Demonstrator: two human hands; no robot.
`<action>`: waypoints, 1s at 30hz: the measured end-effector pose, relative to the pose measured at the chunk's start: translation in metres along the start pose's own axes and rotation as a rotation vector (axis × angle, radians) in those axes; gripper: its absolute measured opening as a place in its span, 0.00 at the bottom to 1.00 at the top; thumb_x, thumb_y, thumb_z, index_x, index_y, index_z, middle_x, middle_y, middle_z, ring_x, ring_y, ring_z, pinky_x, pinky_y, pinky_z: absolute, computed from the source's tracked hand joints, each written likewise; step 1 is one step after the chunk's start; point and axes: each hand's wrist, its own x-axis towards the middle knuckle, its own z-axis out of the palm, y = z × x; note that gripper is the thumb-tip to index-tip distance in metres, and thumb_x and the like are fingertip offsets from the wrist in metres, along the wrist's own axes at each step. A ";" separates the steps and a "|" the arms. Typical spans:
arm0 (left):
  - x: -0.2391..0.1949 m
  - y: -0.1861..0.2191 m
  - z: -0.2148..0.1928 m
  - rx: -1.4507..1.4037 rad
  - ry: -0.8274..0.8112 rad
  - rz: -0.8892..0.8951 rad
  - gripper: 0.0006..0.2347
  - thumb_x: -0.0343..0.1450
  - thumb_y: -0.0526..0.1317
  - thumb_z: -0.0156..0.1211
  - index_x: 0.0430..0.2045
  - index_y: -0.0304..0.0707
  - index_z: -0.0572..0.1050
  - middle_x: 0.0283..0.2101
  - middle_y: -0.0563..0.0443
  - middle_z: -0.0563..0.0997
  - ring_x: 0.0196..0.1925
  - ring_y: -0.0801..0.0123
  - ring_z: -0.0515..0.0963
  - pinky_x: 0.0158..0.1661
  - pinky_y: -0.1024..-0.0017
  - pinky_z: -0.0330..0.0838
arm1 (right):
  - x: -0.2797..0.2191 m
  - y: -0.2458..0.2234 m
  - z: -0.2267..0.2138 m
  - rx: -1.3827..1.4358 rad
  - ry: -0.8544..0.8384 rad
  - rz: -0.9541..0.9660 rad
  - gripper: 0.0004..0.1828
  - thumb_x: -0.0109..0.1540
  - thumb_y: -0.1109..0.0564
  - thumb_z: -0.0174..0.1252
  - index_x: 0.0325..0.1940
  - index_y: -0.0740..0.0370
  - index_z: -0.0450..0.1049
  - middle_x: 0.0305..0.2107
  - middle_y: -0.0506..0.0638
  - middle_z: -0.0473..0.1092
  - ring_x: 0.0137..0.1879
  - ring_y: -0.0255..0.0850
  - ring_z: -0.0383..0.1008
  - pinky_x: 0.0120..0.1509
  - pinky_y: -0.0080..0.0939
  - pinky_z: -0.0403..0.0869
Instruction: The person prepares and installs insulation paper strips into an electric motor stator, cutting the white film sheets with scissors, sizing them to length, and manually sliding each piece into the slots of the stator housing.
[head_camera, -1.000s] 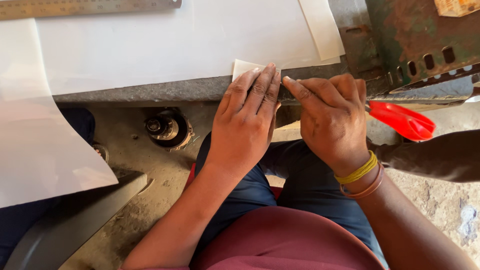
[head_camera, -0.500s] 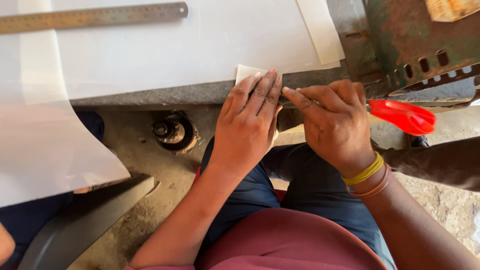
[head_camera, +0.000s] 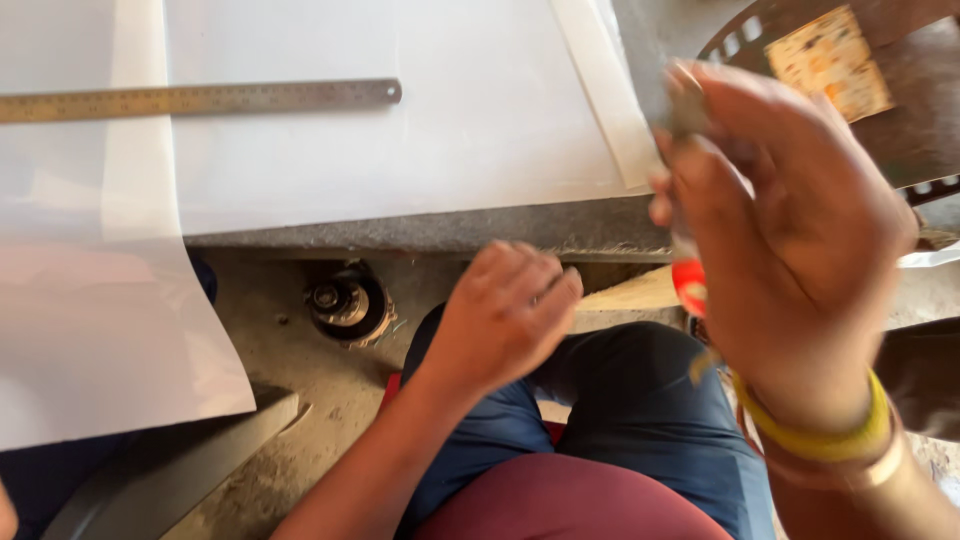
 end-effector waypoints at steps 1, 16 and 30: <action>0.000 0.005 -0.002 -0.057 -0.092 -0.017 0.06 0.69 0.34 0.67 0.36 0.37 0.78 0.39 0.50 0.77 0.45 0.60 0.78 0.48 0.61 0.71 | 0.010 0.004 0.002 -0.082 -0.006 -0.049 0.15 0.73 0.68 0.52 0.64 0.66 0.70 0.48 0.52 0.71 0.47 0.32 0.75 0.51 0.30 0.78; -0.012 -0.005 0.023 -1.265 -0.396 -0.619 0.07 0.68 0.32 0.69 0.39 0.37 0.81 0.34 0.56 0.80 0.29 0.80 0.72 0.29 0.76 0.66 | -0.036 0.080 0.021 -0.167 -0.047 -0.112 0.07 0.66 0.62 0.61 0.49 0.64 0.76 0.42 0.53 0.76 0.51 0.43 0.76 0.57 0.42 0.75; -0.018 0.013 0.038 -1.474 -0.391 -0.656 0.07 0.70 0.32 0.67 0.41 0.34 0.81 0.41 0.51 0.79 0.39 0.72 0.83 0.33 0.74 0.84 | -0.145 0.126 -0.036 0.845 -0.320 0.670 0.08 0.65 0.64 0.63 0.46 0.69 0.73 0.53 0.55 0.74 0.53 0.36 0.75 0.58 0.39 0.76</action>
